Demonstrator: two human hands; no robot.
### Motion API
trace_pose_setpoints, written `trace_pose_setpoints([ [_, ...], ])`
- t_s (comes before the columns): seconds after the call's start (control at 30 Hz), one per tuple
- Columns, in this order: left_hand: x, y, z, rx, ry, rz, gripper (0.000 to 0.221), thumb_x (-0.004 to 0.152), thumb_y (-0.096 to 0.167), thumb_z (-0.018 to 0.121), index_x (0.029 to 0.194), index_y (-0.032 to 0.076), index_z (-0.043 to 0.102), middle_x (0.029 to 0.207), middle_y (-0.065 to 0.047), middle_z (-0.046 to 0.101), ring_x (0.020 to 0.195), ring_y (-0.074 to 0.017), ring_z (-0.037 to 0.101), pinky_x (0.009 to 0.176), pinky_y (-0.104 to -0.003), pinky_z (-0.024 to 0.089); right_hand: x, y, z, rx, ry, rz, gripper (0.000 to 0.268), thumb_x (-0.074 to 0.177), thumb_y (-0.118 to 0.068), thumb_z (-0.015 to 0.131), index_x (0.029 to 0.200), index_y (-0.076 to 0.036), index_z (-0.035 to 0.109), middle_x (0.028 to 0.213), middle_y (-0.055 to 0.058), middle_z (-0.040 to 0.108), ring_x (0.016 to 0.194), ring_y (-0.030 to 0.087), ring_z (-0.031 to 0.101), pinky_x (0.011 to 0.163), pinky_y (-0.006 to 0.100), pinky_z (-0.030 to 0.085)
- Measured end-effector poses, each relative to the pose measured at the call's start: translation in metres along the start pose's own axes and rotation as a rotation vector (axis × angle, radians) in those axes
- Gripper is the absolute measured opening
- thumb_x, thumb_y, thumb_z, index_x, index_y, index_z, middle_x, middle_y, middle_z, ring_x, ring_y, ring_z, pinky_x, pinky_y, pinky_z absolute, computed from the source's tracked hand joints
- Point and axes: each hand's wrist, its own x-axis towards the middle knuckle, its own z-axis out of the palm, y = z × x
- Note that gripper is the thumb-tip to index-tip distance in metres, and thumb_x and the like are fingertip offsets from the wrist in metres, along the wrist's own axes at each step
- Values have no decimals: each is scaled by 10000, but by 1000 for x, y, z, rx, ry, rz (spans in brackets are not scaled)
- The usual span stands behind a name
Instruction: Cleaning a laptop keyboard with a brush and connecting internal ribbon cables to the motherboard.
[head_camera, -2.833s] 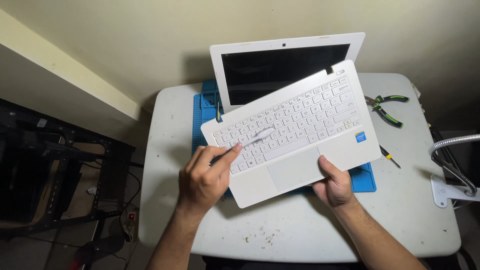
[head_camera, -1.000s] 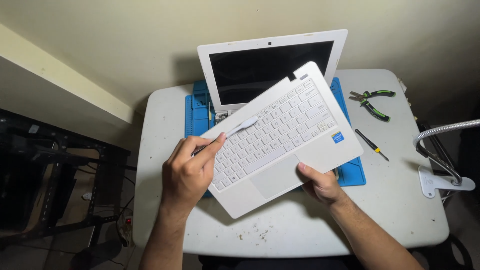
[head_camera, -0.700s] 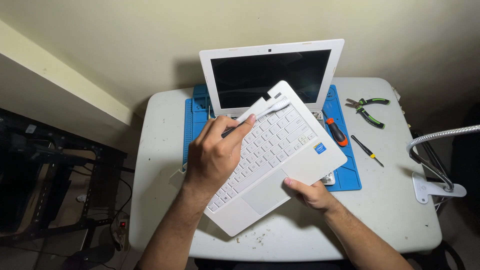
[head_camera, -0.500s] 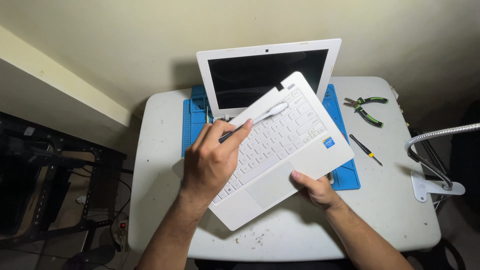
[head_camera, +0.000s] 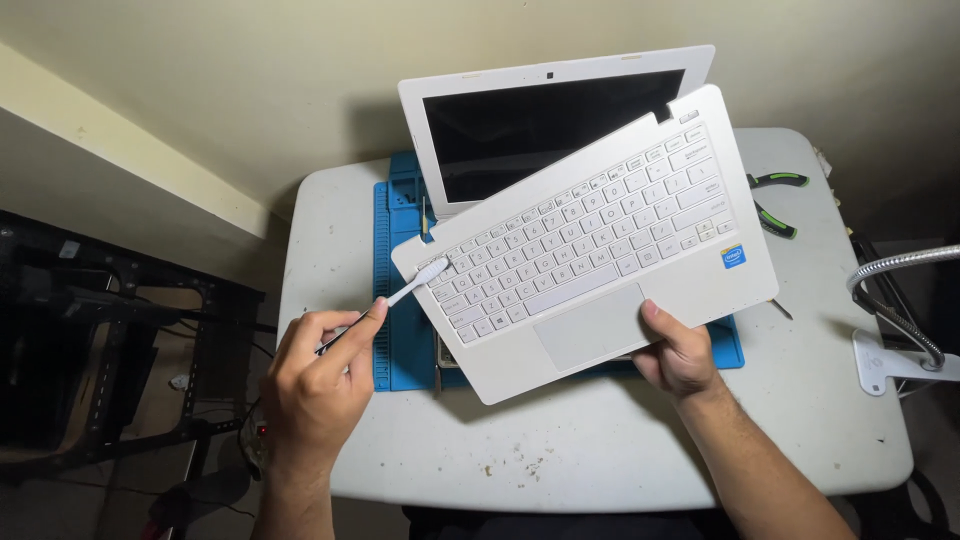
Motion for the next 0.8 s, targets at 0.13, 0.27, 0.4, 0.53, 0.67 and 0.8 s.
trace_pose_setpoints([
  [0.13, 9, 8, 12, -40, -12, 17, 327, 912, -31, 737, 1126, 201, 826, 899, -32, 662, 810, -204, 674, 672, -302, 588, 0, 3, 6, -10, -93, -16, 710, 905, -177, 638, 1562, -132, 372, 1373, 82, 600, 1055, 271, 664, 372, 263, 489],
  [0.27, 25, 22, 39, -139, 2, 62, 300, 930, 52, 697, 1136, 235, 818, 879, -25, 639, 841, -206, 695, 715, -304, 607, -2, -1, 13, -58, -146, -52, 598, 903, -141, 635, 1468, -106, 443, 1261, 99, 638, 1020, 270, 682, 473, 319, 511],
  [0.4, 48, 42, 54, -184, 23, 101, 296, 920, 67, 709, 1129, 247, 817, 870, -18, 632, 836, -191, 692, 702, -297, 611, -7, -10, 18, -93, -170, -91, 516, 901, -114, 632, 1398, -86, 497, 1178, 112, 666, 994, 269, 696, 548, 361, 528],
  [0.53, 74, 64, 60, -201, 70, 140, 298, 929, 57, 695, 1139, 240, 801, 877, -12, 607, 849, -188, 676, 694, -309, 605, -10, -18, 26, -142, -215, -145, 398, 899, -73, 629, 1293, -58, 578, 1053, 130, 709, 956, 268, 716, 662, 424, 554],
  [0.67, 86, 76, 61, -202, 104, 178, 299, 933, 65, 705, 1169, 231, 785, 885, -14, 583, 859, -185, 658, 686, -313, 608, -16, -17, 32, -183, -263, -176, 293, 897, -32, 627, 1188, -31, 659, 928, 148, 752, 917, 266, 737, 775, 487, 581],
  [0.8, 71, 66, 51, -168, 74, 171, 289, 934, 61, 702, 1155, 224, 790, 869, -20, 583, 836, -184, 659, 674, -305, 604, -11, -9, 26, -190, -312, -194, 240, 895, -5, 625, 1119, -14, 714, 844, 160, 781, 891, 265, 750, 851, 528, 600],
])
